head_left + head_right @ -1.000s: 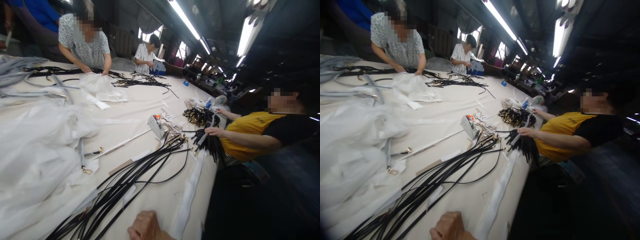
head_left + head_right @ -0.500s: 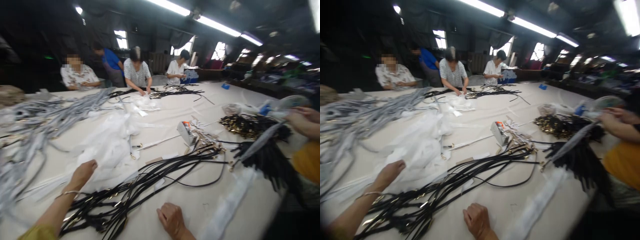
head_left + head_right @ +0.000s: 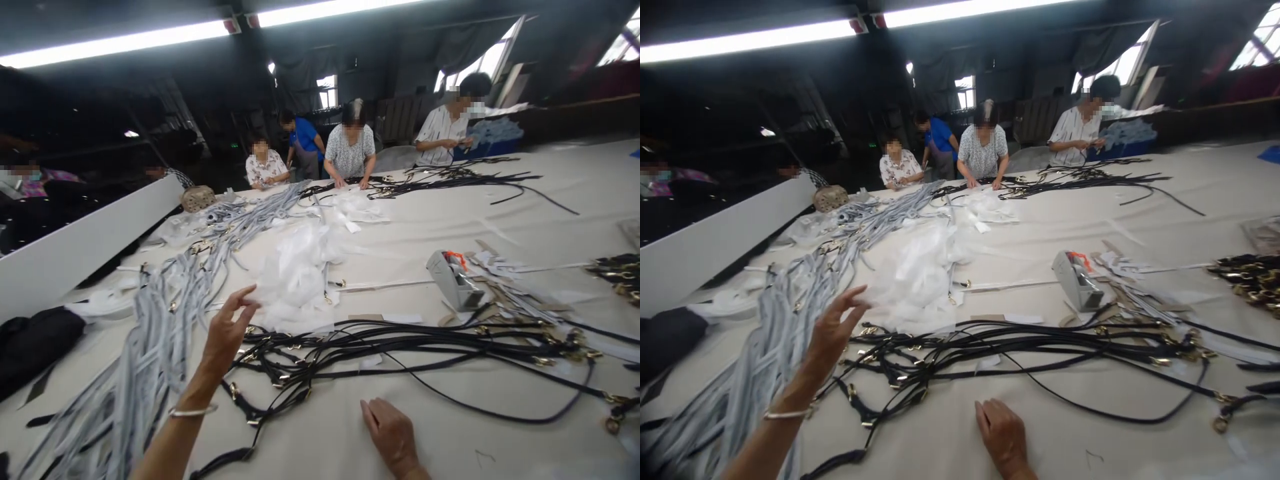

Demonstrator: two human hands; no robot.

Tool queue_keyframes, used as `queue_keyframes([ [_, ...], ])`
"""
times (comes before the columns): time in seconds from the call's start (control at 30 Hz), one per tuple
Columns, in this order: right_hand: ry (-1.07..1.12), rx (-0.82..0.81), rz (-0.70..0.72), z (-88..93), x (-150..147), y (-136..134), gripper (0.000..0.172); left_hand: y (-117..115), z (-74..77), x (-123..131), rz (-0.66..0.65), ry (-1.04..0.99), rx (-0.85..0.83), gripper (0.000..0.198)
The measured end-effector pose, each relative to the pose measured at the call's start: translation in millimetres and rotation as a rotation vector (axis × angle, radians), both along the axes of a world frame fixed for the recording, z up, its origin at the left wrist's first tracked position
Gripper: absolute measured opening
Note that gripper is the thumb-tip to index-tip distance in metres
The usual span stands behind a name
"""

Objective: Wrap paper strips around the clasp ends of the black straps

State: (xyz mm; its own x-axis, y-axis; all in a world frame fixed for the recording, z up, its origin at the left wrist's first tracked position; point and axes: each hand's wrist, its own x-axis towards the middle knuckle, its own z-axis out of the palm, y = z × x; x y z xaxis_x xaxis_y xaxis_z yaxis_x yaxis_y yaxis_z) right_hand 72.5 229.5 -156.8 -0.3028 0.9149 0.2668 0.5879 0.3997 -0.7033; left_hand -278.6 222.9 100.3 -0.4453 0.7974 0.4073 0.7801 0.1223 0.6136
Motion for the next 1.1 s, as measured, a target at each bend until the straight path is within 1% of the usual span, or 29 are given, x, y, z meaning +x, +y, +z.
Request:
queue_keyframes([
  [0.03,0.012,-0.046,0.009,2.0,0,2,0.045,-15,1.1,13,-0.032,-0.061,0.046,0.043],
  [0.1,0.042,-0.176,0.031,9.5,2,7,0.049,-42,-2.4,40,-0.110,-0.127,0.039,0.042],
  [0.2,0.093,-0.433,0.138,31.2,6,13,0.053,-75,-20.6,80,-0.258,-0.149,-0.053,0.035],
  [0.27,0.133,-0.602,0.264,54.0,6,11,0.055,-93,-36.7,106,-0.358,-0.118,-0.107,0.034],
  [0.3,0.197,-0.716,0.342,67.8,5,8,0.056,-100,-44.4,119,-0.396,-0.087,-0.122,0.036],
  [0.37,0.442,-0.996,0.481,97.8,-2,-2,0.063,-115,-57.5,143,-0.450,-0.021,-0.153,0.042],
  [0.4,0.593,-1.132,0.511,112.5,-6,-7,0.067,-122,-63.2,154,-0.466,0.007,-0.171,0.045],
  [0.43,0.715,-1.223,0.496,125.9,-11,-11,0.070,-130,-68.7,164,-0.475,0.024,-0.195,0.049],
  [0.47,0.791,-1.271,0.455,137.4,-15,-13,0.069,-138,-74.6,173,-0.474,0.032,-0.218,0.052],
  [0.5,0.805,-1.268,0.402,146.4,-18,-14,0.066,-148,-81.3,180,-0.468,0.036,-0.241,0.055],
  [0.57,0.746,-1.242,0.343,156.5,-19,-12,0.056,-172,-97.7,189,-0.414,0.045,-0.280,0.060],
  [0.63,0.610,-1.220,0.385,158.9,-11,-11,0.052,-201,-115.3,192,-0.333,0.038,-0.325,0.063],
  [0.7,0.424,-1.182,0.442,158.8,0,-17,0.046,-231,-127.2,194,-0.256,-0.030,-0.396,0.065],
  [0.73,0.336,-1.163,0.459,159.5,5,-23,0.040,-243,-128.8,196,-0.225,-0.098,-0.435,0.065],
  [0.77,0.265,-1.153,0.474,161.6,9,-32,0.032,-251,-127.2,199,-0.203,-0.185,-0.468,0.066],
  [0.8,0.224,-1.153,0.494,165.3,13,-42,0.023,-255,-122.4,204,-0.193,-0.290,-0.494,0.066],
  [0.83,0.221,-1.160,0.530,170.5,14,-52,0.016,-254,-115.0,211,-0.200,-0.403,-0.507,0.068],
  [0.87,0.234,-1.150,0.590,177.0,15,-62,0.012,-249,-106.3,219,-0.220,-0.516,-0.502,0.070],
  [0.9,0.262,-1.123,0.666,184.1,14,-71,0.013,-241,-97.3,227,-0.241,-0.625,-0.479,0.071],
  [0.97,0.342,-1.058,0.788,197.2,12,-82,0.014,-221,-82.9,241,-0.245,-0.832,-0.415,0.065],
  [1.0,0.375,-1.039,0.798,201.6,11,-84,0.013,-212,-78.7,247,-0.223,-0.925,-0.389,0.059],
  [1.03,0.390,-1.033,0.776,203.7,10,-84,0.011,-208,-76.8,251,-0.192,-0.997,-0.376,0.054],
  [1.07,0.387,-1.034,0.738,203.4,9,-81,0.009,-208,-76.8,253,-0.166,-1.039,-0.380,0.050],
  [1.1,0.367,-1.034,0.700,200.7,9,-77,0.009,-213,-78.2,253,-0.148,-1.046,-0.398,0.048],
])
